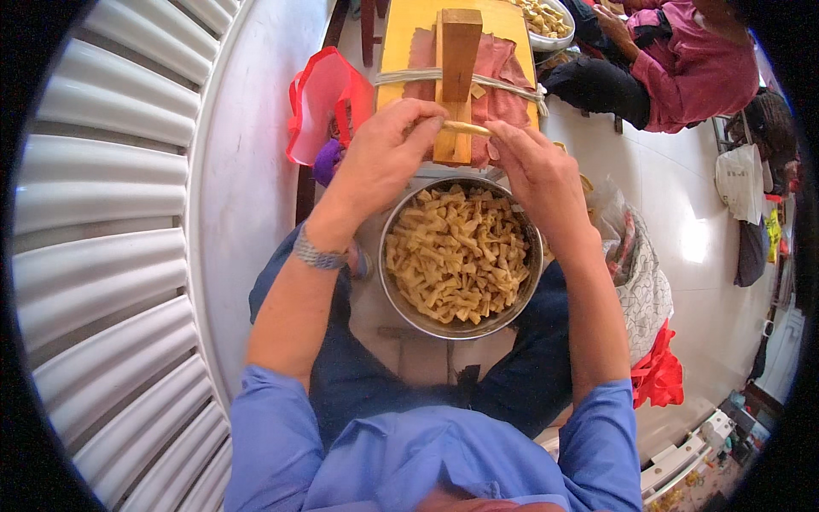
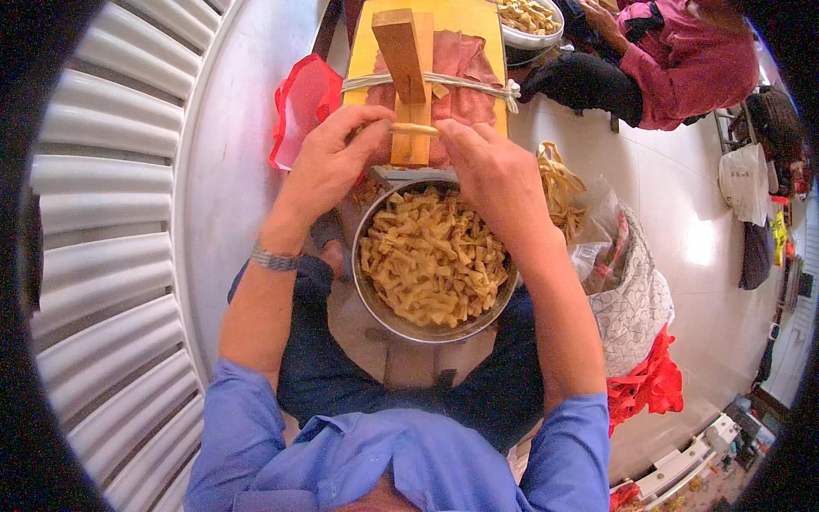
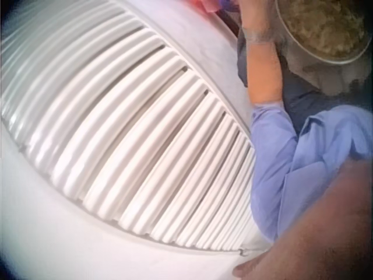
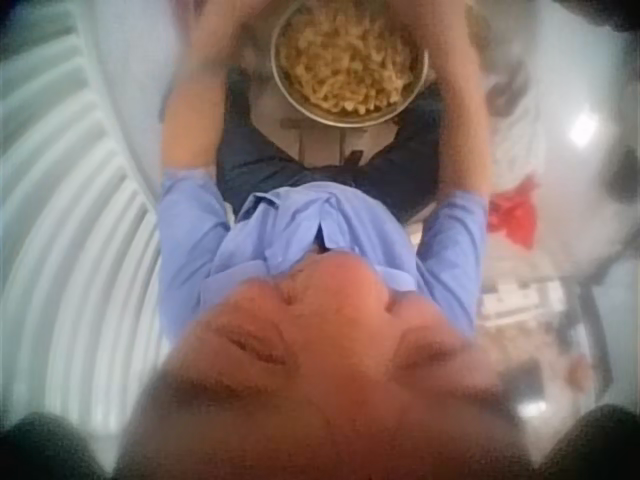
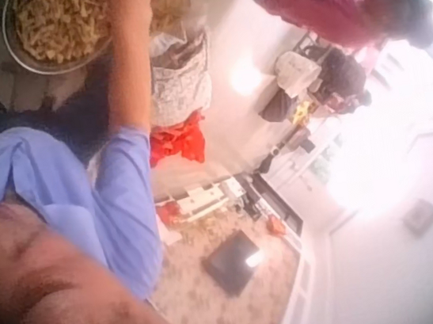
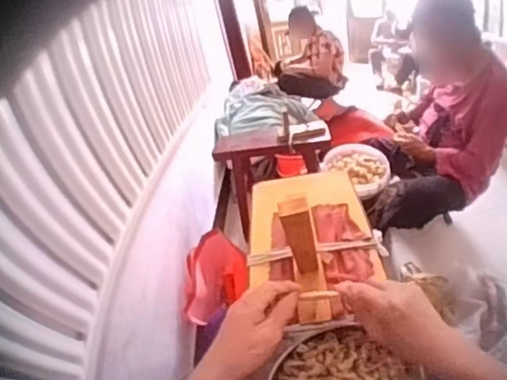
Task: The person picks up strips of dough by hand, twists and loops them into intricate knot-like shapes, and places the completed pieces into a metal bowl.
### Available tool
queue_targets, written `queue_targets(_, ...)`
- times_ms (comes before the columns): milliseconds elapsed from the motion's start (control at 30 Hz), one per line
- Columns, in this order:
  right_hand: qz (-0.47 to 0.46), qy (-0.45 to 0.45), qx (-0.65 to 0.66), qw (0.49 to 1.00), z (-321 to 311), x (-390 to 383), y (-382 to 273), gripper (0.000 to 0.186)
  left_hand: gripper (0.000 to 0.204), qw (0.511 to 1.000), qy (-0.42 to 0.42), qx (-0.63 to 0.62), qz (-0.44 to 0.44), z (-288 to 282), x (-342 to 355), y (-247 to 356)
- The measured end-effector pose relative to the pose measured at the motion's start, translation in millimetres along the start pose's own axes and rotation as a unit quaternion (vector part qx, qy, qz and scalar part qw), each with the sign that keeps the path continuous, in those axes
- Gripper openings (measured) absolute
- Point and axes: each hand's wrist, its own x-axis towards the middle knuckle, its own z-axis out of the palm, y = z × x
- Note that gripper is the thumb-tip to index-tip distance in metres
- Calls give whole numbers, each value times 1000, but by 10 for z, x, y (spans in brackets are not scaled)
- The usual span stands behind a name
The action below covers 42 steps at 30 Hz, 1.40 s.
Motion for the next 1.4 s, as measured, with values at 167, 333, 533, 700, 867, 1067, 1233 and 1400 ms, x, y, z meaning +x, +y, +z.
queue_targets(167,107,-117,-72,985,74,-50,163,15,27,990,-22,129,-53,55,-32,-145)
queue_targets(333,31,-71,92,993,-34,-120,-89,11,51,986,-64,-8,-156,-44,-225,88)
queue_targets(533,-231,-27,36,972,-109,-151,-378,30,69,823,-222,-378,-362,34,-416,78)
queue_targets(700,-282,-84,77,953,-136,-267,-649,34,36,751,-295,-512,-294,216,-524,114)
queue_targets(867,-163,-105,208,959,-176,-329,-665,24,43,765,-258,-542,-235,336,-556,214)
queue_targets(1067,49,-18,259,964,-116,-338,-509,13,19,896,-334,-226,-184,284,-545,128)
queue_targets(1233,240,-140,255,926,-61,-350,-489,25,15,985,-152,-11,78,346,-619,113)
queue_targets(1400,304,-256,284,872,43,-464,-218,35,18,991,-58,29,121,316,-636,121)
